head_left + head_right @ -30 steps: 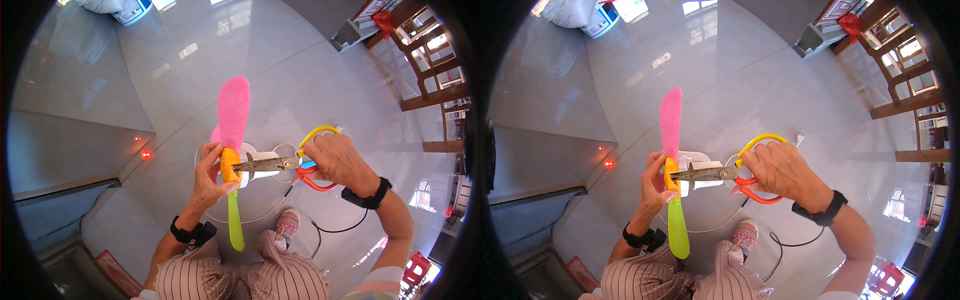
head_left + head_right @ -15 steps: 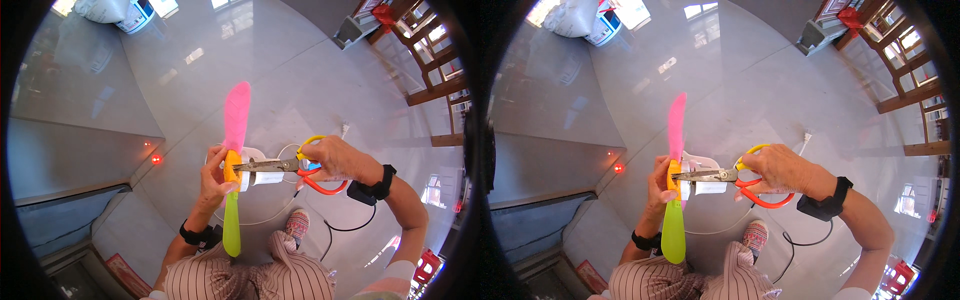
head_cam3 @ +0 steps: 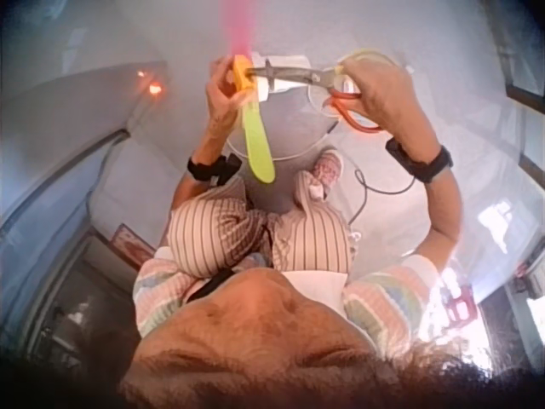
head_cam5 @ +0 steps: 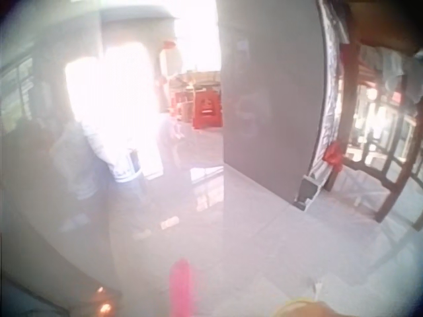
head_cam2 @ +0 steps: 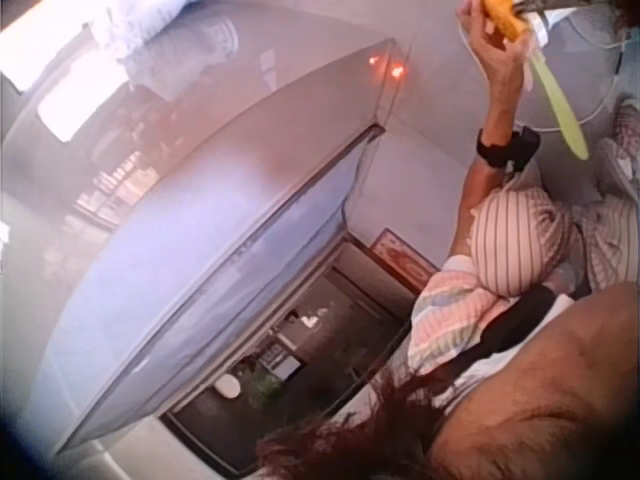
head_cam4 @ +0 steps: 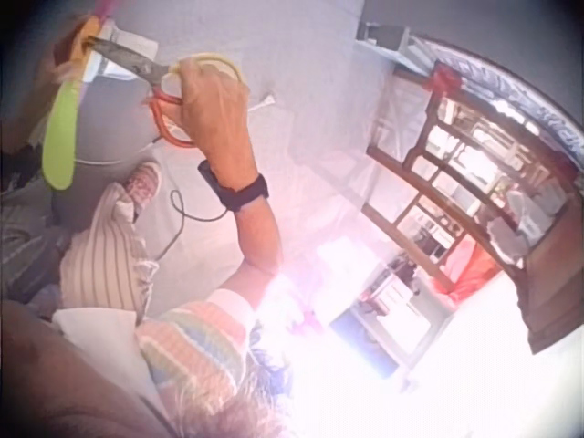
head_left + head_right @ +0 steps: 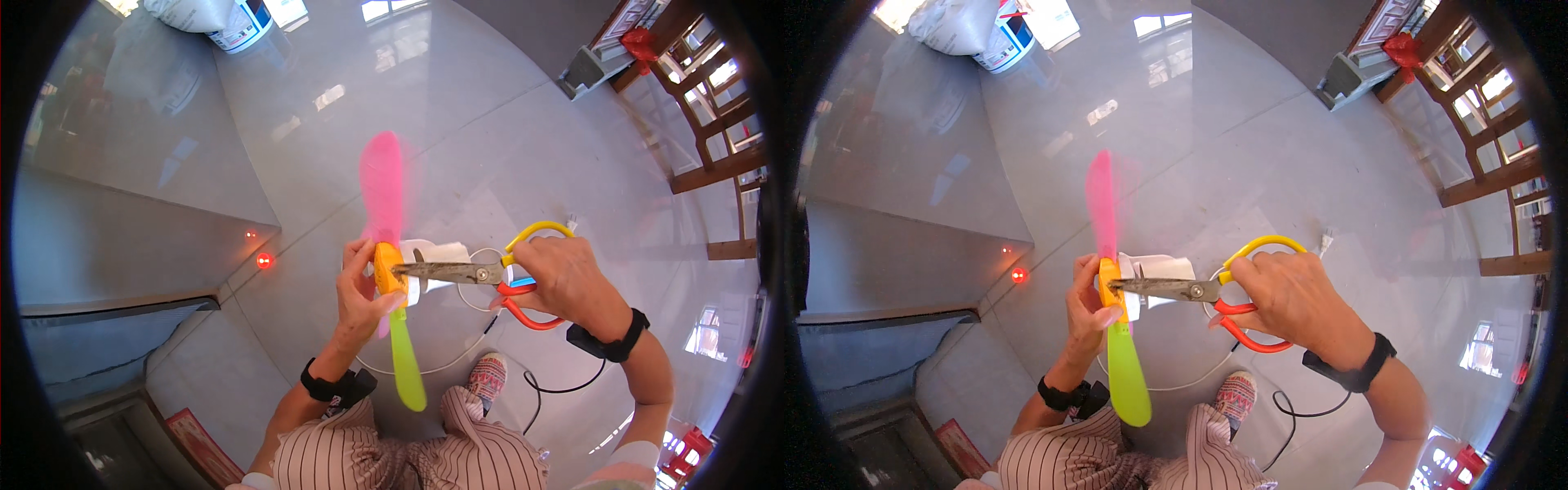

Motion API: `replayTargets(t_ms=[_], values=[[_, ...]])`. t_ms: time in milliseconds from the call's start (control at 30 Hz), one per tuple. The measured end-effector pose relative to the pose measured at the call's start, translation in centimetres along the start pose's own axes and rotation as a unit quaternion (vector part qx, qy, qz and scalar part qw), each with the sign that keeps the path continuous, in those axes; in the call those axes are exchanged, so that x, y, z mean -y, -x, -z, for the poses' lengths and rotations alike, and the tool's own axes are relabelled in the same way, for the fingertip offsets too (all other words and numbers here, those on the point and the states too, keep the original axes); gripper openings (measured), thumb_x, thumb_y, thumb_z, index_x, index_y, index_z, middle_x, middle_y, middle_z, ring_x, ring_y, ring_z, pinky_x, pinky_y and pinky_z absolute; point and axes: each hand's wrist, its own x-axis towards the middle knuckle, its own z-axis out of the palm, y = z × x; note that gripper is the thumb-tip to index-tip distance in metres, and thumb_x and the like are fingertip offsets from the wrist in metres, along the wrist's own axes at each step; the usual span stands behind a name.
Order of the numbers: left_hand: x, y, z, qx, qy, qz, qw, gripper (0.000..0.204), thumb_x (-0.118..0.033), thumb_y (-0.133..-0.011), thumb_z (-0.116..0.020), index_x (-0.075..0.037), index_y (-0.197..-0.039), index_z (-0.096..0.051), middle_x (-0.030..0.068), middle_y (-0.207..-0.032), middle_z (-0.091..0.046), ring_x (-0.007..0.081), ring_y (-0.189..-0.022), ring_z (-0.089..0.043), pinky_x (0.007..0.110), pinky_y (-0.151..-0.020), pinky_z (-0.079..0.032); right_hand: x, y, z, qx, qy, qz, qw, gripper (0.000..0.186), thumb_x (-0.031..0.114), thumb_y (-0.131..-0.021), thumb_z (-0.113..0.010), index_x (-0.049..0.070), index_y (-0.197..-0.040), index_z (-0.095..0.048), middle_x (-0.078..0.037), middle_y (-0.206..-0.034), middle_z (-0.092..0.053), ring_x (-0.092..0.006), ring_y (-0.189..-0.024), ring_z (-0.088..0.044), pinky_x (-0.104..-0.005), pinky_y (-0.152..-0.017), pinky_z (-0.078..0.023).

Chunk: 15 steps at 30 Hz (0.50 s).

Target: The person uses scissors to trim plastic components of a colorful toy fan and uses pliers to adjust a red electrical cord.

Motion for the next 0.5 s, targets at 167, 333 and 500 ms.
replayTargets(t_ms=[167, 333, 500], values=[[-1.0, -0.3, -0.8, -0.048, -0.064, -0.027, 0.996, 0.062, -0.017, -0.058, -0.070, 0.002, -0.113, -0.049, 0.0042, -0.104, -0.036, 0.0148, -0.103, -0.043, 0.028, -0.090, -0.040, -0.5, 1.8, 0.1, -0.126, 0.042, -0.057, 0.989, 0.054, 0.050, -0.057, -0.075, 0.006, -0.077, -0.052, -0.007, -0.055, -0.047, -0.0225, -0.049, -0.049, -0.0315, -0.042, -0.036], [-1.0, -0.3, -0.9, -0.040, -0.100, -0.049, 0.993, 0.062, -0.011, -0.059, -0.071, 0.001, -0.115, -0.048, 0.0043, -0.103, -0.036, 0.0147, -0.101, -0.043, 0.029, -0.087, -0.043, 1.2, 4.1, -0.2, -0.060, -0.152, -0.194, 0.967, 0.052, 0.045, -0.060, -0.076, 0.003, -0.070, -0.048, -0.011, -0.053, -0.040, -0.0279, -0.049, -0.041, -0.0335, -0.043, -0.034], [-0.2, -1.9, -1.9, -0.060, -0.138, -0.045, 0.988, 0.062, -0.010, -0.058, -0.075, 0.001, -0.112, -0.048, 0.0059, -0.103, -0.039, 0.0157, -0.098, -0.044, 0.029, -0.079, -0.047, 2.9, 6.2, -1.9, -0.018, -0.323, -0.243, 0.914, 0.056, 0.055, -0.067, -0.066, 0.002, -0.068, -0.046, -0.008, -0.054, -0.040, -0.0224, -0.048, -0.041, -0.0328, -0.046, -0.033]])
